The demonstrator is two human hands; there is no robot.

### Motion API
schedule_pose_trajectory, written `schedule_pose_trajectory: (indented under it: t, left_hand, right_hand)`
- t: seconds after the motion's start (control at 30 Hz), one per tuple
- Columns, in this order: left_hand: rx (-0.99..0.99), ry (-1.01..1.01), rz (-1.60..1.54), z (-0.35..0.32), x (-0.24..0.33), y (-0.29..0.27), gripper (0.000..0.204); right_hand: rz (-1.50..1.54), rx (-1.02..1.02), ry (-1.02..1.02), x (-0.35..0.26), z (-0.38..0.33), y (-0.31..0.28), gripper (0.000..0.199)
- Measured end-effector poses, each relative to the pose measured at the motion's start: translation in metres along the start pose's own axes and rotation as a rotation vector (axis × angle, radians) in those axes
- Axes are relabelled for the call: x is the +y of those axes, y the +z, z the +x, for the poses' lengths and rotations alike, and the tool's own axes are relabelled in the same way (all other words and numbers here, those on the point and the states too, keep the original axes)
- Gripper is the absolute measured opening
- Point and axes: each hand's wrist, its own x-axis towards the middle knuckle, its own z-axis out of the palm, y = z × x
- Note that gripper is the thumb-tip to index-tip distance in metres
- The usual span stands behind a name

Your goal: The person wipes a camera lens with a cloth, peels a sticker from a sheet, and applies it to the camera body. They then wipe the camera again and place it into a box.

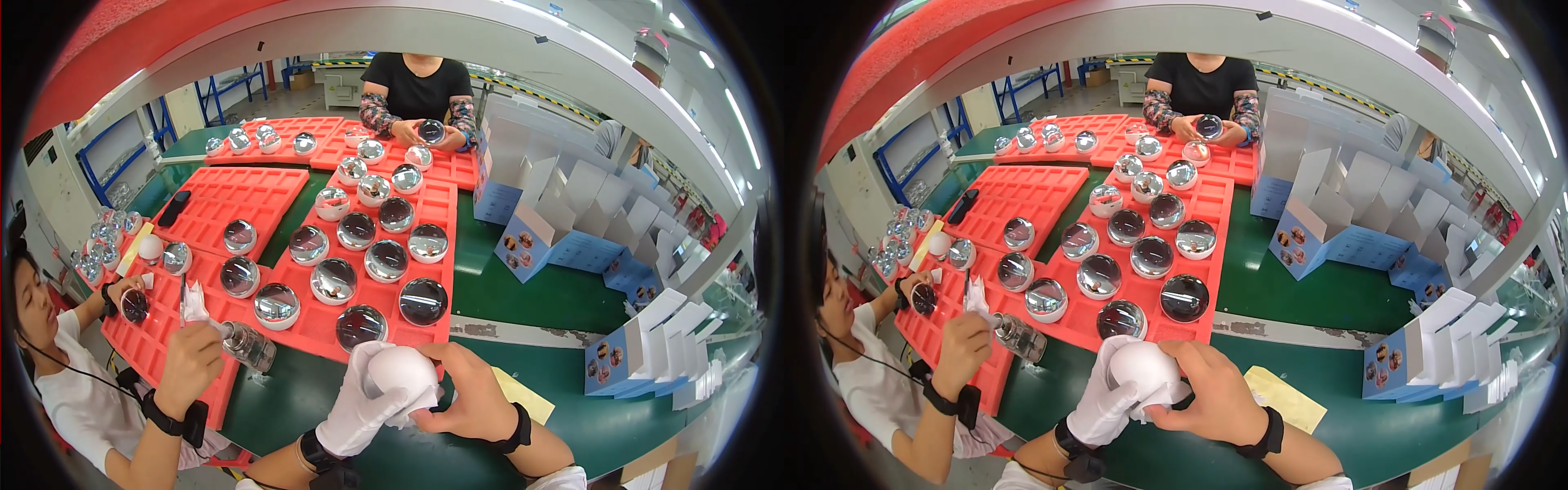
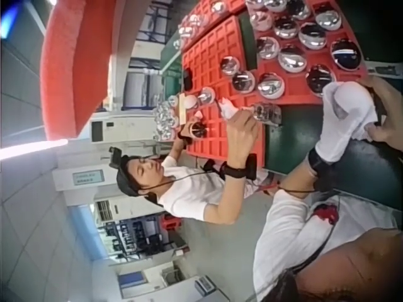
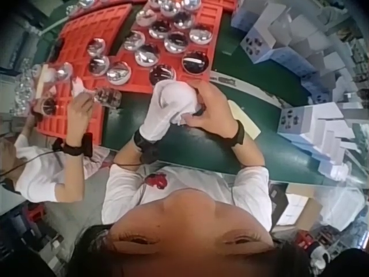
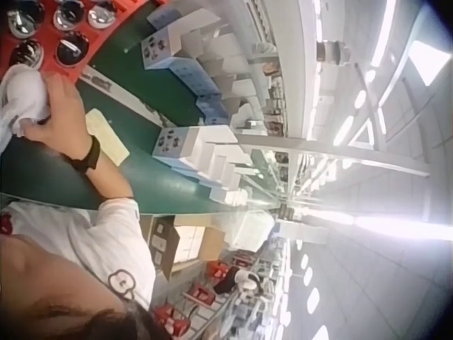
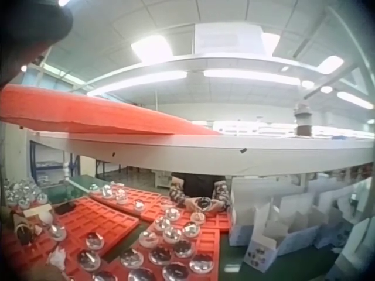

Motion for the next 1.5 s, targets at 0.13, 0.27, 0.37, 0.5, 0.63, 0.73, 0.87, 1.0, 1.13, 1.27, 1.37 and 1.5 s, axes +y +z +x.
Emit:
schedule_pose_trajectory:
  t: [0.13,0.27,0.37,0.5,0.63,0.73,0.87,1.0,1.13,1.27,1.37,1.5]
  left_hand:
    - [-0.037,0.135,0.166,0.002,-0.004,-0.006,0.061]
    - [-0.074,0.098,0.153,0.002,0.004,-0.002,0.066]
    - [-0.067,0.013,-0.045,0.004,-0.001,-0.003,0.076]
    - [-0.131,-0.027,-0.010,0.005,0.007,-0.003,0.073]
    - [-0.237,-0.069,0.023,0.010,0.007,-0.009,0.076]
    - [-0.243,-0.130,-0.103,0.009,-0.008,-0.017,0.075]
    - [-0.120,-0.188,-0.297,0.002,-0.036,-0.014,0.071]
    - [-0.090,-0.187,-0.379,0.003,-0.036,-0.011,0.069]
    - [-0.142,-0.091,-0.203,0.009,-0.022,-0.007,0.075]
    - [-0.132,0.022,0.071,0.007,-0.007,0.000,0.087]
    - [-0.097,0.133,0.231,0.006,-0.010,-0.003,0.094]
    - [-0.051,0.330,0.401,0.007,-0.010,-0.007,0.094]
  right_hand:
    - [-0.008,-0.020,-0.008,0.000,-0.001,-0.001,0.069]
    - [-0.002,0.030,-0.026,0.000,-0.002,0.003,0.070]
    - [-0.022,-0.004,-0.001,-0.005,-0.003,0.003,0.070]
    - [-0.029,0.044,-0.055,-0.003,0.002,-0.003,0.070]
    - [-0.039,0.100,-0.117,-0.002,0.001,-0.004,0.070]
    - [-0.038,0.114,-0.066,-0.004,-0.003,0.004,0.067]
    - [-0.043,0.067,-0.005,0.001,-0.003,0.005,0.061]
    - [-0.058,0.043,0.031,0.000,-0.002,0.006,0.059]
    - [-0.006,0.025,0.056,-0.002,0.000,-0.001,0.059]
    - [0.154,-0.047,0.145,0.003,0.003,-0.010,0.059]
    - [0.259,-0.092,0.207,0.006,0.002,-0.009,0.059]
    - [0.410,-0.094,0.235,0.016,0.001,0.001,0.060]
